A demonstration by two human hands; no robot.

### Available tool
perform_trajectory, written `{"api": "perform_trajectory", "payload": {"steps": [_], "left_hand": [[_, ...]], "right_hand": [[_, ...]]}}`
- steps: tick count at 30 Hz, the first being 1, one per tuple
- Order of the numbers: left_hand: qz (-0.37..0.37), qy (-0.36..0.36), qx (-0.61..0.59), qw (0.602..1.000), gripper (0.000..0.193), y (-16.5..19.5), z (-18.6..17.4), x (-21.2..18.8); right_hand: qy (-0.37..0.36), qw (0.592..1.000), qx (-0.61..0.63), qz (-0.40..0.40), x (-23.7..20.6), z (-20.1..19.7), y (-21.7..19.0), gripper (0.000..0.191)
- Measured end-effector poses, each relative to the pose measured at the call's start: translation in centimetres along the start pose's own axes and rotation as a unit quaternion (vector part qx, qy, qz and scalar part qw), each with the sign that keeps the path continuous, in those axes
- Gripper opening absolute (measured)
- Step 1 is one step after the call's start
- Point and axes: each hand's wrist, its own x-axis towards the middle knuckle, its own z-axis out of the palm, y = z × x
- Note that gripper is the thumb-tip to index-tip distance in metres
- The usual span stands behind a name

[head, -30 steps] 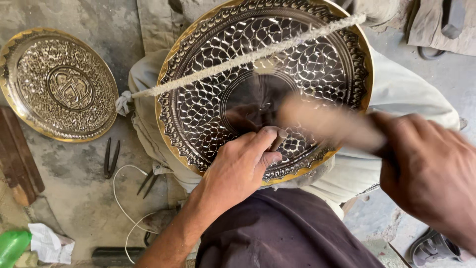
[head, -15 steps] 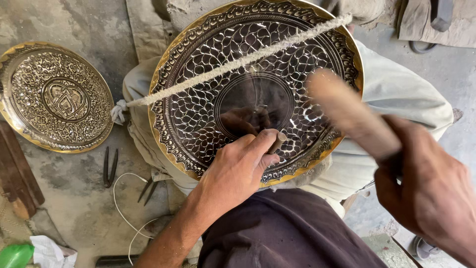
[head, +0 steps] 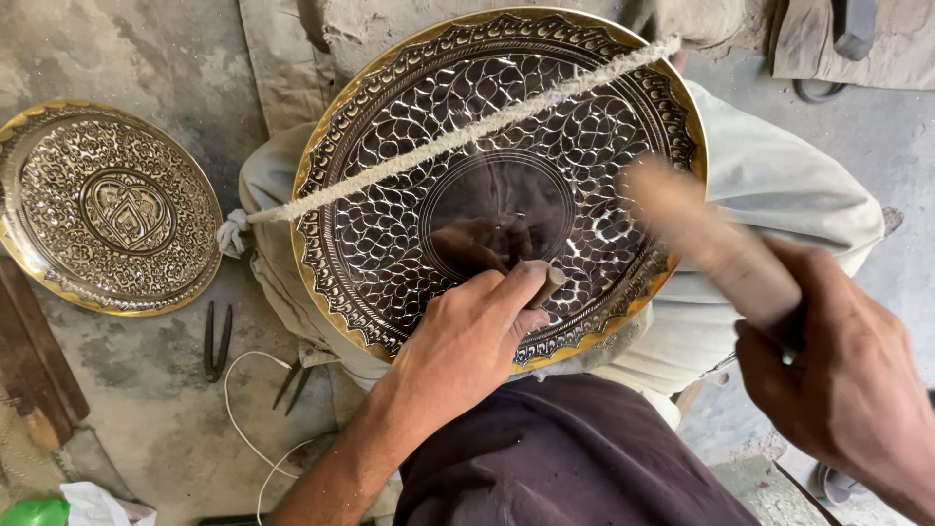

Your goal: The person sits on the floor with a large decorated brass tray on their lap, holding a small punch against the tray's surface with one hand and striking it repeatedly with a wooden mallet in the other. They reposition the punch across the tray's patterned areas, working the metal surface, with a second finished brass plate lying on the floor beside them.

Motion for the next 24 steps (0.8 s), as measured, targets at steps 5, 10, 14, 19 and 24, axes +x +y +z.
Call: {"api": "perform_trajectory", "payload": {"steps": [5, 10, 14, 19, 24], "left_hand": [[0.008, -0.006, 0.001, 1.000, 0.036, 0.2, -0.2, 0.1], [0.010, -0.012, 0.008, 1.000, 0.035, 0.0, -0.2, 0.2], [0.001, -0.030, 0.012, 0.999, 0.036, 0.0, -0.2, 0.5], [0.003, -0.028, 0.026, 0.999, 0.038, 0.3, -0.6, 0.6], [0.035, -0.008, -0.007, 0.999, 0.034, 0.4, -0.5, 0.6]], "right_hand": [[0.023, 0.998, -0.036, -0.055, -0.3, -0.2, -0.3, 0.063], [0.118, 0.984, -0.014, -0.131, -0.6, -0.2, -0.3, 0.060], [0.005, 1.000, -0.009, 0.026, -1.0, -0.2, -0.6, 0.056], [-0.027, 0.997, 0.015, 0.072, -1.6, -0.1, -1.1, 0.056], [0.105, 0.954, 0.276, 0.042, -1.8, 0.6, -0.9, 0.056]]}}
